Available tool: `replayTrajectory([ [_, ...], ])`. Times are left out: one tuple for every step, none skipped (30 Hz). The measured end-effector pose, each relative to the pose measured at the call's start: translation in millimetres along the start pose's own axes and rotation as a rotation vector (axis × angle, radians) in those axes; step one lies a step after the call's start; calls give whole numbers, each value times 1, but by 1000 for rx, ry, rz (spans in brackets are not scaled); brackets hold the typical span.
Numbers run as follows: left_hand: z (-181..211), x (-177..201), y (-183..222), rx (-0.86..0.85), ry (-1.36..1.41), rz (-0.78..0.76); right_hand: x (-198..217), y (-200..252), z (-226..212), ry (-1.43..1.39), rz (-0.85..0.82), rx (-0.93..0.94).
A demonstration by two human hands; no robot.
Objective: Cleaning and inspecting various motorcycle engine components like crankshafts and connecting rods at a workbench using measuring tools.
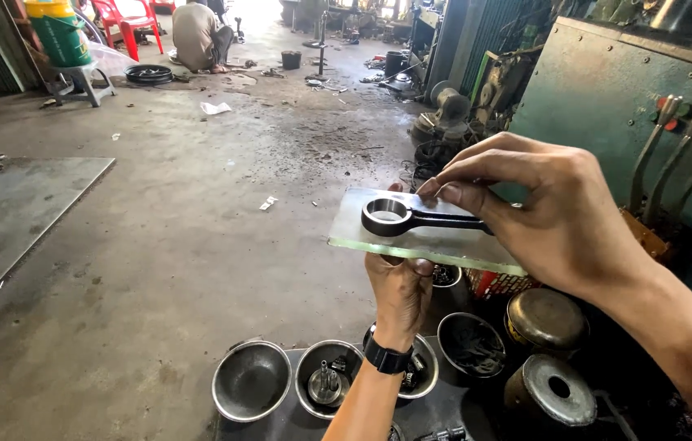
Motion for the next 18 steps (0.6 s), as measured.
replayTrajectory([
  [4, -5, -1, -16, -17, 2, 0, 0, 0, -22, -1, 2],
  [3, -4, -1, -17, -17, 0, 0, 0, -1, -21, 1, 3],
  [2, -2, 0, -6, -34, 2, 0, 0, -2, -21, -10, -32],
  [1, 0, 1, 5, -51, 7, 0, 0, -2, -23, -22, -70],
  [3, -3, 0, 6, -51, 7, 1, 0, -2, -23, -21, -71],
  [5, -6, 0, -12, -72, 5, 1, 1, -2, -50, -22, -72],
  [7, -8, -1, -30, -92, 2, 1, 2, -2, -76, -23, -74],
  [5, -4, 1, -27, -92, 2, 0, 2, -2, -77, -23, -77],
  [3, 1, 3, 8, -153, 38, -1, 2, -1, -62, -30, -114],
  [1, 6, 5, 45, -215, 72, -1, 3, 1, -47, -34, -153],
  [5, 0, 4, 51, -215, 70, 0, 4, 0, -47, -32, -158],
  [10, -6, 2, 19, -204, 41, 1, 4, 0, -56, -25, -118],
  [15, -12, 0, -13, -194, 12, 1, 5, -1, -64, -18, -78],
  [17, -13, -1, -9, -195, 12, 2, 5, -1, -66, -17, -82],
  [18, -14, -1, -19, -220, 9, 2, 5, 0, -51, -20, -129],
  [20, -15, -2, -32, -245, 5, 2, 5, 0, -35, -25, -174],
  [17, -9, -1, -30, -245, 6, 1, 5, 3, -36, -25, -176],
  [13, -3, 1, -6, -255, 35, 0, 7, 6, -111, -25, -158],
])
Point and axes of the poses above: each hand's wrist, its own y-axis away from the middle knuckle, its own x-axis out of the back of the hand, z = x × y, the point moved 1 cm from there along -y, towards the middle knuckle, and after that the axes turned 9 degrees about -y, right-handed, at the moved point
